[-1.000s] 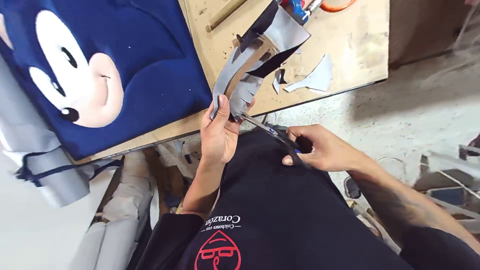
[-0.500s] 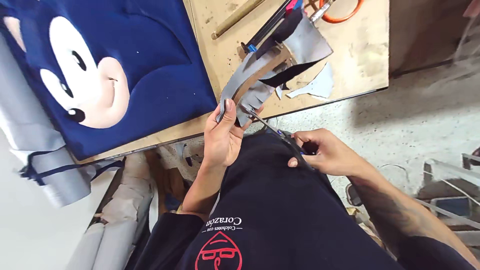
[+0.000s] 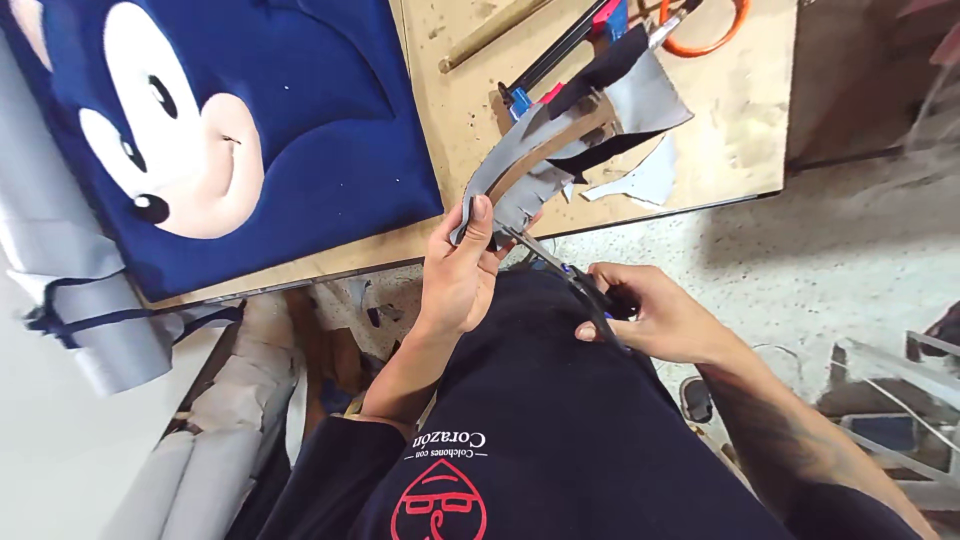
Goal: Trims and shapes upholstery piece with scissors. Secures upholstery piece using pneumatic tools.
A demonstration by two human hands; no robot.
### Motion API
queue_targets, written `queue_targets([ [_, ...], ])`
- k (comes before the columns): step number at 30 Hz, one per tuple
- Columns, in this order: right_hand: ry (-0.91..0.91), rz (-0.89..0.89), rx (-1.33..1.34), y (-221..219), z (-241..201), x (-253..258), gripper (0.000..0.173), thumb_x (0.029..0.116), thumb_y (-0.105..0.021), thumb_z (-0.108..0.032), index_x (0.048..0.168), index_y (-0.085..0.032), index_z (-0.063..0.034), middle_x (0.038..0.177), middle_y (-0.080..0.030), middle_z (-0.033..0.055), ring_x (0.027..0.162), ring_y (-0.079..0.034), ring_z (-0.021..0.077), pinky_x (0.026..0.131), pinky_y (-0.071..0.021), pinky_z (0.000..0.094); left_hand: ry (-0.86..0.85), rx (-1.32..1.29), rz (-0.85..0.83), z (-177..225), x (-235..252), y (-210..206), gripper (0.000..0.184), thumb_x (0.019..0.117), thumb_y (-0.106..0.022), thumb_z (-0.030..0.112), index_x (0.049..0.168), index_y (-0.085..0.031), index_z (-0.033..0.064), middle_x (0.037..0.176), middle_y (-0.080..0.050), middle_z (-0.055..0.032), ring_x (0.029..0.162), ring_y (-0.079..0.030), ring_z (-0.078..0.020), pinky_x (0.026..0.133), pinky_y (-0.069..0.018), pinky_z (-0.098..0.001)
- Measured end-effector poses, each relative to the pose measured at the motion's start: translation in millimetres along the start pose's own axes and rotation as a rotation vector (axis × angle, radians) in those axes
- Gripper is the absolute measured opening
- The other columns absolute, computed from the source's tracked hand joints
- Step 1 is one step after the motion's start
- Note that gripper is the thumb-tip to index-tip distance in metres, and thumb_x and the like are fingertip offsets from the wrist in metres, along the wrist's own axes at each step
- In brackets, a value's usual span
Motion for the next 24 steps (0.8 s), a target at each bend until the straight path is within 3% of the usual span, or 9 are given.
queue_targets([
  [7, -0.017, 0.024, -0.071, 1.3, 3.9, -0.8, 0.049, 0.0827, -0.078, -0.061, 0.088, -0.058, -0.0163, 0.070, -0.054, -0.0066, 0.060, -0.050, 0.0023, 0.052, -0.0416, 0.0225, -0.004, -0.024, 0.005, -1.2, -0.7, -0.1, 0.036, 0.1110, -0.043, 0.026, 0.140, -0.050, 0.0047, 0.138, -0.058, -0.0197, 0.130, -0.058, -0.0340, 0.109, -0.0499, -0.0514],
  [12, 0.005, 0.016, -0.029, 0.8, 5.2, -0.3, 0.043, 0.0879, -0.077, -0.053, 0.081, -0.057, -0.0155, 0.064, -0.050, -0.0076, 0.053, -0.044, 0.0010, 0.048, -0.0349, 0.0206, -0.010, -0.045, 0.001, -0.6, -1.0, 0.0, 0.036, 0.1108, -0.044, 0.024, 0.141, -0.049, 0.0044, 0.140, -0.056, -0.0186, 0.133, -0.056, -0.0339, 0.113, -0.0464, -0.0535],
  [15, -0.006, -0.035, -0.004, -2.6, 6.7, -0.8, 0.043, 0.0881, -0.076, -0.055, 0.085, -0.059, -0.0157, 0.068, -0.055, -0.0070, 0.057, -0.049, 0.0005, 0.050, -0.0389, 0.0201, 0.006, -0.051, 0.005, -1.8, -1.2, 0.7, 0.035, 0.1107, -0.044, 0.024, 0.140, -0.049, 0.0049, 0.139, -0.057, -0.0179, 0.132, -0.057, -0.0331, 0.112, -0.0474, -0.0532],
  [18, -0.043, -0.057, -0.003, -4.6, 7.4, -2.3, 0.051, 0.0818, -0.078, -0.063, 0.090, -0.059, -0.0171, 0.073, -0.058, -0.0072, 0.062, -0.055, 0.0011, 0.052, -0.0448, 0.0204, 0.009, -0.014, 0.001, -3.5, -1.5, 1.2, 0.035, 0.1110, -0.043, 0.026, 0.138, -0.050, 0.0052, 0.137, -0.058, -0.0181, 0.130, -0.058, -0.0328, 0.109, -0.0494, -0.0517],
  [24, -0.004, -0.009, -0.005, 2.9, 7.9, -3.8, 0.043, 0.0867, -0.079, -0.052, 0.079, -0.057, -0.0158, 0.065, -0.053, -0.0071, 0.054, -0.046, 0.0011, 0.048, -0.0357, 0.0204, 0.035, -0.042, -0.030, -3.7, -1.7, 1.8, 0.039, 0.1113, -0.043, 0.027, 0.142, -0.047, 0.0038, 0.142, -0.055, -0.0190, 0.134, -0.055, -0.0346, 0.114, -0.0451, -0.0559],
])
Point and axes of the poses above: each hand's wrist, its own x-axis towards the middle knuckle, its own y-axis out of the back of the hand, z = x × y, the point moved 10 cm from there along x, towards the middle knuckle
